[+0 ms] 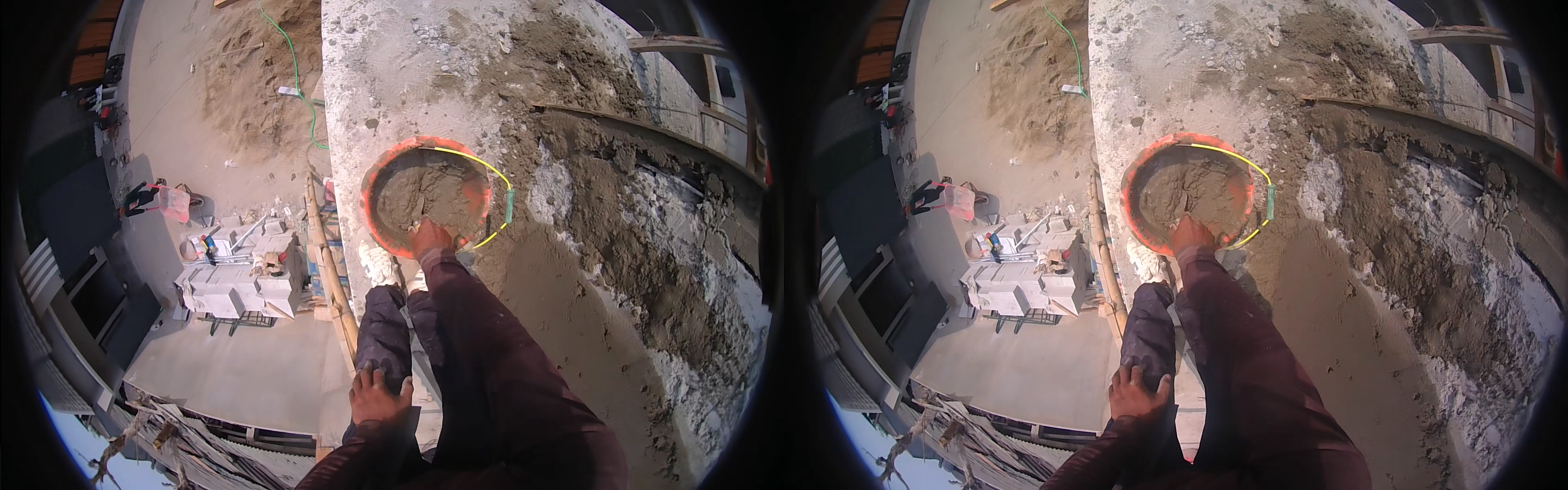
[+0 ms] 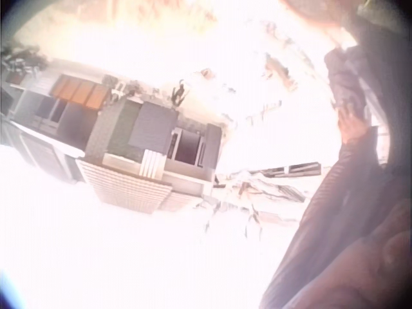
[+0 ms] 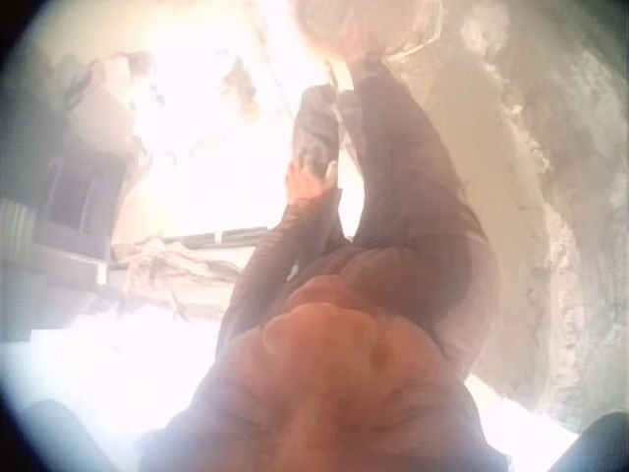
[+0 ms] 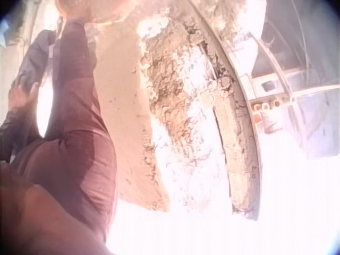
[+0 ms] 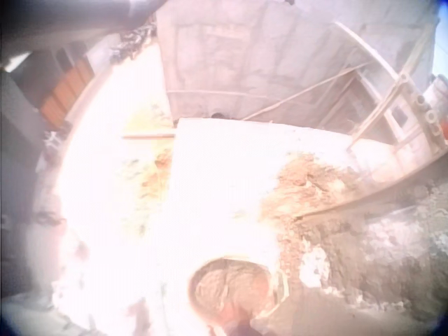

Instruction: The person applies wet plaster to a concrete wall using a trowel and smooths it. They take plaster from a bucket, spread it onto the wall surface, and then use a wooden float and a trowel to flatten and level the application.

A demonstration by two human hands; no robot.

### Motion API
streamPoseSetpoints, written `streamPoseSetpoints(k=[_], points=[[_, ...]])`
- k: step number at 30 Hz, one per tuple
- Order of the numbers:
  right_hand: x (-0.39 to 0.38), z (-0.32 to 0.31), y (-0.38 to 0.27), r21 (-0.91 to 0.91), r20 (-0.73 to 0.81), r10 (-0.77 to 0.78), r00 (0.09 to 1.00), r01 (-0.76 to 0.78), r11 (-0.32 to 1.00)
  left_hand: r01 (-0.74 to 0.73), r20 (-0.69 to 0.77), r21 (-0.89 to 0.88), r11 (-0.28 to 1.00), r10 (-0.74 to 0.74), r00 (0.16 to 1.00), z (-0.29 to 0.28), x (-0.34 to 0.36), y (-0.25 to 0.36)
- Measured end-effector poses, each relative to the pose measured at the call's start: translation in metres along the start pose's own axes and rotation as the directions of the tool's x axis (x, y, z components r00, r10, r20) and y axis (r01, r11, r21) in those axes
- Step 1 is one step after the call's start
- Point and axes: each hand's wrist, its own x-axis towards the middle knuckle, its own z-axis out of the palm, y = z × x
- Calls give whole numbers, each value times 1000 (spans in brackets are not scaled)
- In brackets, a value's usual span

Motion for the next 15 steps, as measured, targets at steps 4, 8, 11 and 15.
streamPoseSetpoints(k=[4, 8, 11, 15], points=[[-59, 24, 31, 232, -70, -36, 997, 52, 971, 21, -12, 18, 1000, -20, 1000, -4, -7, 4], [-88, -6, 55, 253, -68, -59, 996, 75, 964, -22, 35, 51, 998, 20, 999, -9, -2, 7], [-113, -52, 52, 299, -91, -171, 981, 191, 935, -41, 7, 90, 995, 40, 999, -7, -6, 7], [-117, -125, 63, 483, -232, -428, 874, 485, 729, -56, -6, 137, 989, 58, 998, -16, -3, 16]])
